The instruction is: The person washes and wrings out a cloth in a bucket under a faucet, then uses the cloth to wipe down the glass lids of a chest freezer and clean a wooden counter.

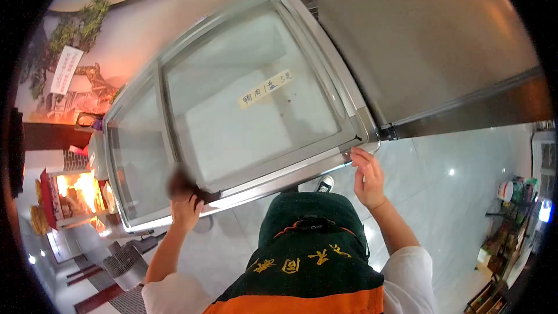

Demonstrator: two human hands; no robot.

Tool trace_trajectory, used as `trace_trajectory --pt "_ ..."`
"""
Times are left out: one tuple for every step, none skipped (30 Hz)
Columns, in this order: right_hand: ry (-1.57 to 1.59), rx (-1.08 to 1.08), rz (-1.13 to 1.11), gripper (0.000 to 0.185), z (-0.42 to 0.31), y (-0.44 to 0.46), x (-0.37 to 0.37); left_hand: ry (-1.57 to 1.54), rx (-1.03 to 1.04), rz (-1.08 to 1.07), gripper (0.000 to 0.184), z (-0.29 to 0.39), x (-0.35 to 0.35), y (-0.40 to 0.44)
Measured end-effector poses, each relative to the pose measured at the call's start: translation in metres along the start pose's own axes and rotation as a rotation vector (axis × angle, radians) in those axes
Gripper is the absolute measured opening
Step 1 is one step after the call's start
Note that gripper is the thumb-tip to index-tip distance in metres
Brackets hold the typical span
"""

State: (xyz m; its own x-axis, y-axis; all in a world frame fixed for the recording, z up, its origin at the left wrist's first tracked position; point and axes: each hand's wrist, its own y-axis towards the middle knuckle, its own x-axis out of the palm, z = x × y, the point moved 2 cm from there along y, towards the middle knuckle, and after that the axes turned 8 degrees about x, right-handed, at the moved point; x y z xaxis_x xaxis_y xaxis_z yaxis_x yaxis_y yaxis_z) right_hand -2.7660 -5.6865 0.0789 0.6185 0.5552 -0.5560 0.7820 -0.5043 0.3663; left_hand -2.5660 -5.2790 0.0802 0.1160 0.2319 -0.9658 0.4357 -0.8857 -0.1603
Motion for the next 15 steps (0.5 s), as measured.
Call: trace_trajectory --pt "0.005 -0.010 -0.018 0.036 0.001 -0.002 -0.001 -0.087 -0.226 -0.206 0.034 0.003 0.009 0.015" --pt "-0.019 -0.029 -0.038 0.036 0.002 -0.006 -0.003 -0.178 -0.452 -0.413 0.033 0.005 0.019 0.017" --pt "-0.041 -0.054 -0.045 0.036 0.005 -0.007 -0.005 -0.139 -0.484 -0.415 0.032 0.006 0.032 0.014" --pt "-0.029 -0.069 -0.048 0.036 0.007 -0.011 -0.009 -0.134 -0.503 -0.411 0.032 0.008 0.044 0.013" --pt "-0.072 -0.038 -0.005 0.036 0.009 -0.017 -0.017 -0.162 -0.461 -0.314 0.032 0.018 0.046 0.016" --pt "-0.112 -0.011 0.041 0.036 0.013 -0.021 -0.025 -0.183 -0.420 -0.214 0.032 0.029 0.046 0.022" --pt "-0.136 0.005 0.080 0.035 0.018 -0.027 -0.030 -0.203 -0.348 -0.159 0.032 0.044 0.053 0.040" --pt "-0.164 0.026 0.119 0.035 0.023 -0.033 -0.036 -0.225 -0.269 -0.106 0.032 0.068 0.055 0.070" --pt "-0.160 0.020 0.121 0.035 0.023 -0.040 -0.041 -0.398 -0.360 -0.112 0.033 0.094 0.011 0.113" --pt "-0.132 0.097 0.125 0.035 0.026 -0.047 -0.046 -0.469 -0.349 -0.075 0.035 0.117 -0.005 0.144" --pt "-0.105 0.177 0.132 0.034 0.026 -0.053 -0.049 -0.566 -0.304 0.023 0.037 0.138 -0.012 0.169" --pt "-0.109 0.179 0.134 0.034 0.025 -0.057 -0.051 -0.634 -0.277 0.152 0.036 0.155 -0.020 0.188" --pt "-0.092 0.208 0.138 0.034 0.025 -0.061 -0.055 -0.737 -0.274 0.320 0.033 0.168 -0.024 0.203" --pt "-0.074 0.233 0.141 0.034 0.025 -0.063 -0.057 -0.883 -0.336 0.370 0.034 0.171 -0.027 0.214" --pt "-0.073 0.232 0.139 0.034 0.025 -0.065 -0.057 -1.391 -0.513 0.253 0.036 0.164 -0.022 0.218"
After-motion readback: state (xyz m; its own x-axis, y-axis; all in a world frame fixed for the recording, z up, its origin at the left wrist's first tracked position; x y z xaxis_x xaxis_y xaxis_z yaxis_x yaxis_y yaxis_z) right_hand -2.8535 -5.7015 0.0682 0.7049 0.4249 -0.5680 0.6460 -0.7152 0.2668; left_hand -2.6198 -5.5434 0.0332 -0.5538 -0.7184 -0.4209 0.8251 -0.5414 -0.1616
